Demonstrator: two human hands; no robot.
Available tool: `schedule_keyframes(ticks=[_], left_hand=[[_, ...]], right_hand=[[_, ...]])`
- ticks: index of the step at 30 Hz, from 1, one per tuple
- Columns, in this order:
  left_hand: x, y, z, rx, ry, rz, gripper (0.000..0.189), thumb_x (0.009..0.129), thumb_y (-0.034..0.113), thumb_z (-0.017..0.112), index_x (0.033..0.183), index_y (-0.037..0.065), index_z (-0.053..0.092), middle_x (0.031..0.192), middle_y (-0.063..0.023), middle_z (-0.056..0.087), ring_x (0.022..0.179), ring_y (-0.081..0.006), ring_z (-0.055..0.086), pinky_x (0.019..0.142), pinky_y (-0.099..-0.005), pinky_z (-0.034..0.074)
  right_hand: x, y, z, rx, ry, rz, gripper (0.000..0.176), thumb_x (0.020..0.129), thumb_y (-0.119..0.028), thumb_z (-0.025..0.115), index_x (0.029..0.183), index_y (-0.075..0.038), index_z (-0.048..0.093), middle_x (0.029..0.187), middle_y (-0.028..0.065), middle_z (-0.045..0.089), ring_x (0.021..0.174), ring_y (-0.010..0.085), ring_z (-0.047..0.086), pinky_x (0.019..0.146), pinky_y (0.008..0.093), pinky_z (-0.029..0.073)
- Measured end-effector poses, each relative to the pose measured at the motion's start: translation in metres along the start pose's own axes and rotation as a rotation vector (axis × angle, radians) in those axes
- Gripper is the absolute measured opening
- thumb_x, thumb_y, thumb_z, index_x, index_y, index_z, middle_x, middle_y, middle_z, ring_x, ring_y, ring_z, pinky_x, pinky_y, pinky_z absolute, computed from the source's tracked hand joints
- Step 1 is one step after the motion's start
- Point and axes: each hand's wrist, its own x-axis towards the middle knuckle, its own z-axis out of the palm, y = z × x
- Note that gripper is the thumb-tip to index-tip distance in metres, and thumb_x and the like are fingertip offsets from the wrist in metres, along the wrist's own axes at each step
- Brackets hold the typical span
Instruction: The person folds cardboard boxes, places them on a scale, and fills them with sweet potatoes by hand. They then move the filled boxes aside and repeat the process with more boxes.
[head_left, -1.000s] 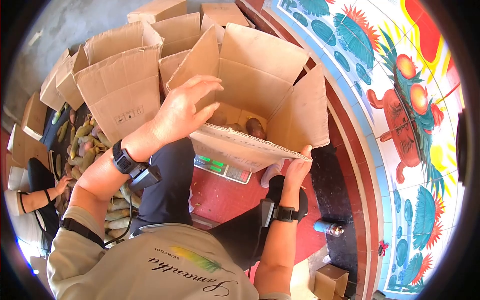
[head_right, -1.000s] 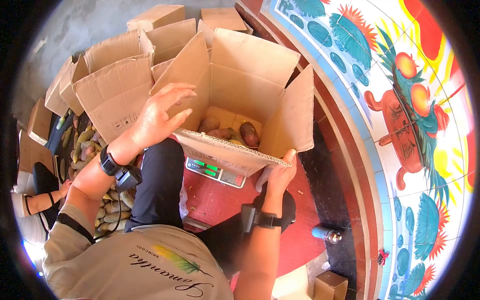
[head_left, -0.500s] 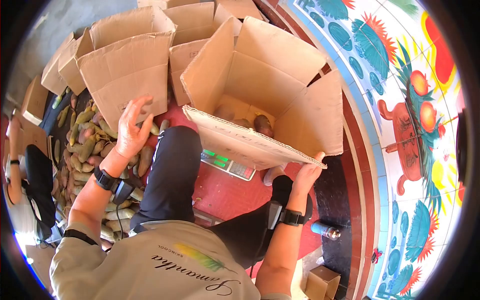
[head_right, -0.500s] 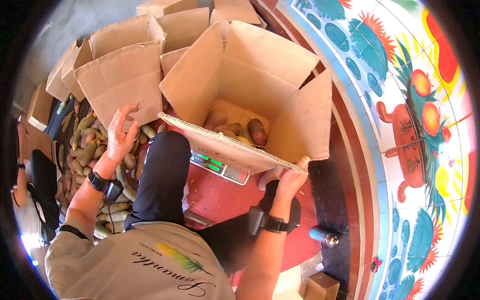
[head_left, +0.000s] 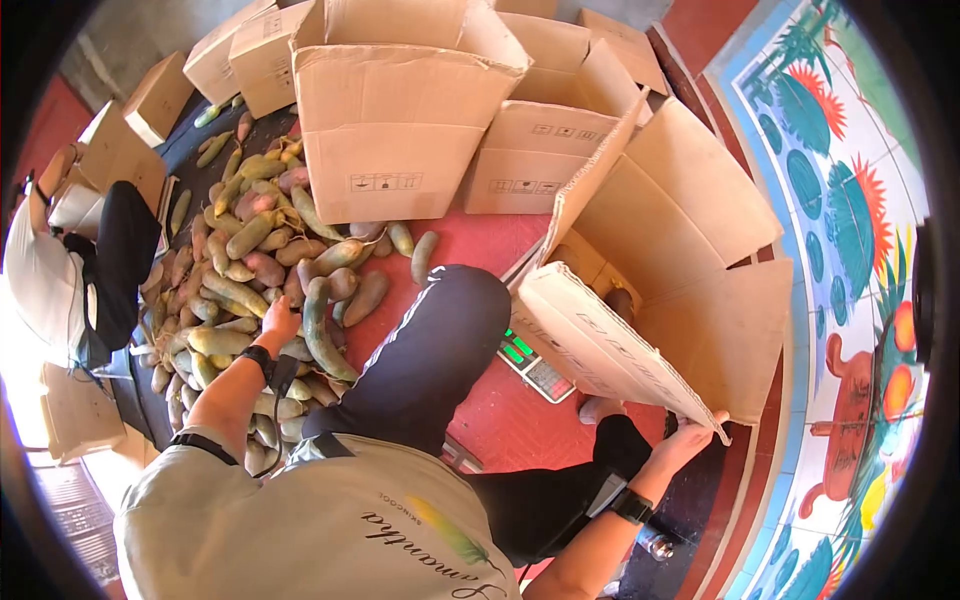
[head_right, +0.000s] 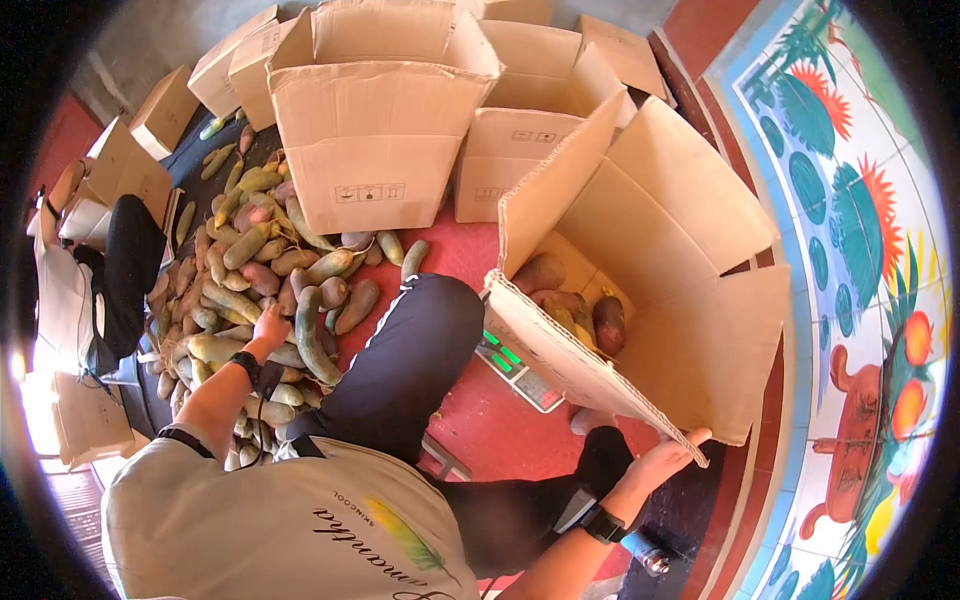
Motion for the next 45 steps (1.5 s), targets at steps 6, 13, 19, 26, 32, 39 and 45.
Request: schedule_keyframes(ticks=[6,13,19,26,32,39,45], left_hand=[[0.003,-0.015,0.024,0.009,-0.088,-0.042,0.048,0.071,0.019,0.059,0.114,0.003,0.045,0.111,-0.0195,0.05,0.105,-0.0341,0.047,0.09,-0.0393,0.039],[0.005,0.003,0.027,-0.016,-0.104,0.036,0.051,0.07,0.018,0.06,0.117,0.006,0.043,0.113,-0.0185,0.049,0.108,-0.0333,0.045,0.091,-0.0386,0.038],[-0.001,-0.025,-0.001,0.203,-0.101,-0.115,0.053,0.07,0.021,0.059,0.12,0.011,0.043,0.117,-0.0123,0.047,0.113,-0.0282,0.042,0.092,-0.0392,0.036],[-0.021,-0.084,-0.072,0.472,0.029,-0.409,0.056,0.067,0.021,0.062,0.12,0.011,0.046,0.131,-0.0093,0.036,0.126,-0.0278,0.026,0.102,-0.0482,0.02],[-0.032,-0.148,-0.072,0.412,-0.014,-0.615,0.065,0.072,0.022,0.058,0.131,0.015,0.032,0.135,-0.0102,0.031,0.127,-0.0296,0.025,0.102,-0.0478,0.022],[-0.035,-0.14,-0.088,0.402,-0.075,-0.583,0.059,0.065,0.008,0.064,0.119,0.012,0.04,0.123,-0.0133,0.036,0.112,-0.0347,0.041,0.09,-0.04,0.042],[-0.029,-0.158,-0.077,0.428,-0.04,-0.538,0.059,0.066,0.012,0.065,0.119,0.011,0.038,0.127,-0.0136,0.036,0.117,-0.0332,0.037,0.089,-0.0401,0.041]], right_hand=[[-0.006,-0.006,0.003,-0.069,-0.021,-0.105,0.075,0.089,-0.054,0.027,0.13,0.008,0.017,0.129,0.0241,0.03,0.113,0.0281,0.042,0.093,0.0404,0.038],[0.005,0.0,0.0,-0.025,0.028,-0.083,0.066,0.091,-0.051,0.025,0.116,0.009,0.036,0.11,0.0189,0.047,0.097,0.0225,0.052,0.081,0.0322,0.046],[-0.007,-0.015,0.009,-0.15,0.056,-0.142,0.065,0.091,-0.051,0.026,0.113,0.008,0.042,0.104,0.0155,0.054,0.094,0.0213,0.054,0.079,0.0306,0.046],[0.0,-0.009,0.004,-0.204,0.048,-0.132,0.073,0.09,-0.055,0.022,0.12,0.011,0.033,0.112,0.0241,0.045,0.099,0.0265,0.051,0.082,0.0353,0.046],[-0.01,-0.018,0.018,-0.226,0.139,-0.203,0.071,0.09,-0.053,0.022,0.109,0.013,0.042,0.106,0.0231,0.05,0.098,0.0252,0.051,0.081,0.0354,0.045],[0.001,-0.004,0.003,-0.161,0.04,-0.153,0.072,0.089,-0.055,0.023,0.11,0.012,0.042,0.107,0.0214,0.05,0.094,0.0249,0.052,0.081,0.0347,0.045],[-0.005,-0.01,0.009,-0.076,0.065,-0.112,0.066,0.089,-0.052,0.029,0.12,0.006,0.036,0.112,0.0179,0.049,0.097,0.0234,0.053,0.081,0.0319,0.045]])
